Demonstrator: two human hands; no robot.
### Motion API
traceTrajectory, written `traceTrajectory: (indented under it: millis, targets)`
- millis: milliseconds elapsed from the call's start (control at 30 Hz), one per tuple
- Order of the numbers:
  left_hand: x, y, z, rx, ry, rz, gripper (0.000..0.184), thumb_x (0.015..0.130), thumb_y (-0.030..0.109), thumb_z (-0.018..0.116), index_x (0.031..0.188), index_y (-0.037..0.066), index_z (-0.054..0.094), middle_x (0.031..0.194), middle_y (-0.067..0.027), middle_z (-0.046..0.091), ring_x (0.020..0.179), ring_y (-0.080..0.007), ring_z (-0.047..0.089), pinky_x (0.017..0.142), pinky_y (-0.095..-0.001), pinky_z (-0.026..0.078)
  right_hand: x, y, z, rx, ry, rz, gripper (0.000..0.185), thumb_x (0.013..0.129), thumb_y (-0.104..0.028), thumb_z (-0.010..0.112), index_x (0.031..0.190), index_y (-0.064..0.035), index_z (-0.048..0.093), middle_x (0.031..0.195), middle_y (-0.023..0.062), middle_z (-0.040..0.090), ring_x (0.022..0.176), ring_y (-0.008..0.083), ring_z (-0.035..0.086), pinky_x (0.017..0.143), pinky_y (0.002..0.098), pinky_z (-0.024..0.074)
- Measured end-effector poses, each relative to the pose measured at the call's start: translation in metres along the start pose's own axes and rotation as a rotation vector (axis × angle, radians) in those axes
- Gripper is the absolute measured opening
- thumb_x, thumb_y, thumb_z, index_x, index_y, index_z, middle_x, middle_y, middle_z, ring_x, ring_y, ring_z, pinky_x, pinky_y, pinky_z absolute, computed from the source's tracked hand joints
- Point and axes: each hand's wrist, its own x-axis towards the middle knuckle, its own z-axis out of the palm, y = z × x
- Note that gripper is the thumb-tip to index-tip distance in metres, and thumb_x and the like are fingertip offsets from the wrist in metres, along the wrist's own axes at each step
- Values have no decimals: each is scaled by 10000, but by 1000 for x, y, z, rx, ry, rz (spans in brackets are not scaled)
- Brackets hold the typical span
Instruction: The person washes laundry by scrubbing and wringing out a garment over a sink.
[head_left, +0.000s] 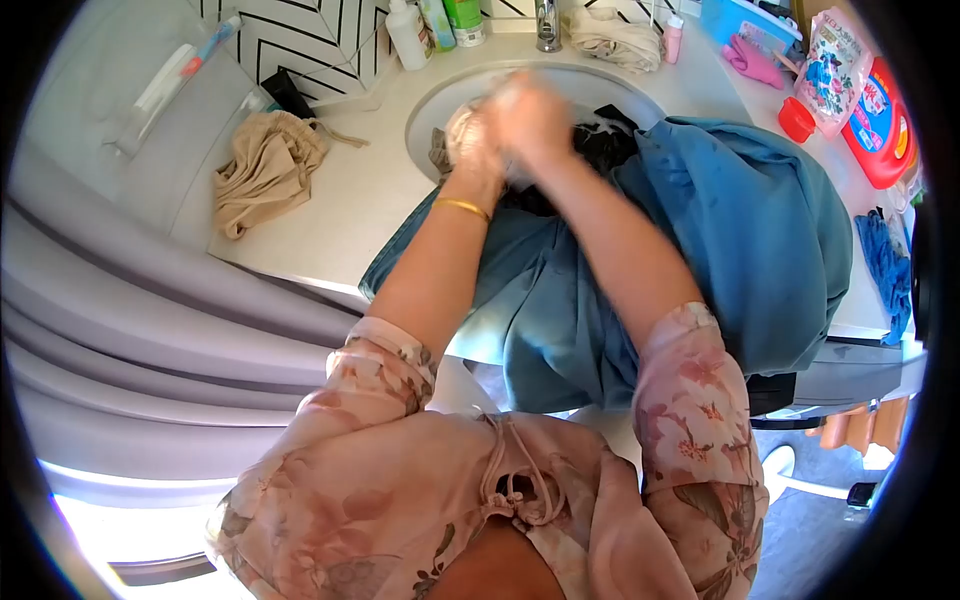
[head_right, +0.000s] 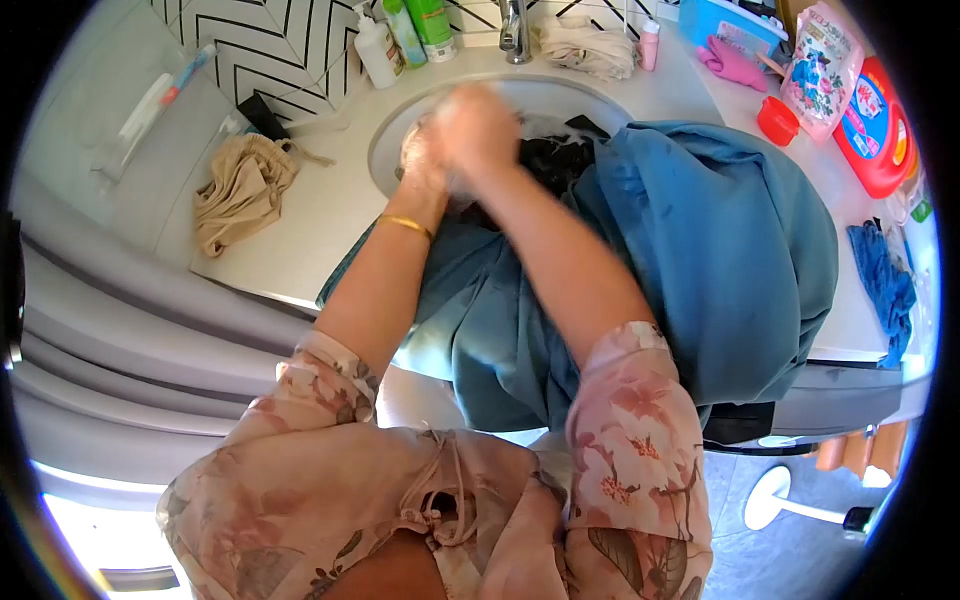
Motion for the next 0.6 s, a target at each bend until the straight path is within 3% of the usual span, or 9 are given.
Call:
traceTrajectory:
  millis: [33,67,167,300,333,433,500,567,600]
  targets:
    - [3,-5,13,12,75,-47,160,791,172,482,908,88,552,866,-88,594,801,-201,577,756,-389,454,19,2,-30,92,-46,281,304,670,-270,603,903,-75,592,883,141,587,817,303,571,727,400,448]
    - [12,-13,12,72,-13,3,169,751,145,523,899,65,540,903,-88,587,842,-241,564,786,-409,445,29,21,-42,181,-93,338,355,688,-297,594,928,-36,573,955,176,575,862,316,562,732,396,444]
    - [-2,-9,32,5,77,39,174,724,146,567,878,76,525,869,-77,573,811,-239,554,784,-392,449,36,53,-39,194,-69,244,438,689,-344,605,969,-11,554,983,201,566,880,279,569,726,377,443]
    - [16,23,-4,-206,-2,189,380,813,280,507,1100,34,463,1135,-125,495,1046,-287,463,925,-431,338,44,53,-73,1245,-491,521,545,730,-438,573,1034,12,530,894,48,572,732,151,534,662,277,432]
    - [13,28,-5,-214,-56,242,421,821,335,502,1110,30,463,1131,-124,498,1042,-285,467,920,-432,342,50,63,-74,1195,-559,455,521,732,-419,572,1026,10,534,883,30,563,748,151,525,657,265,425]
    - [12,36,-10,-186,-81,276,416,833,344,480,1113,35,471,1125,-115,504,1030,-277,474,913,-424,349,45,64,-73,456,-630,36,462,720,-351,589,1001,12,540,853,53,574,725,163,529,655,258,421]
    - [13,37,-11,-133,-98,321,417,848,349,444,1132,43,460,1146,-121,487,1048,-283,459,923,-431,335,43,62,-74,-95,-969,-26,422,659,-228,631,988,19,539,902,153,593,729,183,550,671,252,420]
    - [14,34,-11,-47,-118,395,424,869,353,384,1167,56,432,1191,-139,450,1091,-300,424,948,-452,304,39,81,-60,-61,-899,-98,387,680,-287,632,960,-25,579,851,142,604,769,223,571,699,318,434]
    - [12,34,-11,-95,-116,368,410,869,350,386,1162,67,441,1188,-131,455,1090,-296,425,945,-457,305,38,78,-62,202,-733,118,352,700,-262,619,958,-27,577,856,132,602,764,215,572,684,320,441]
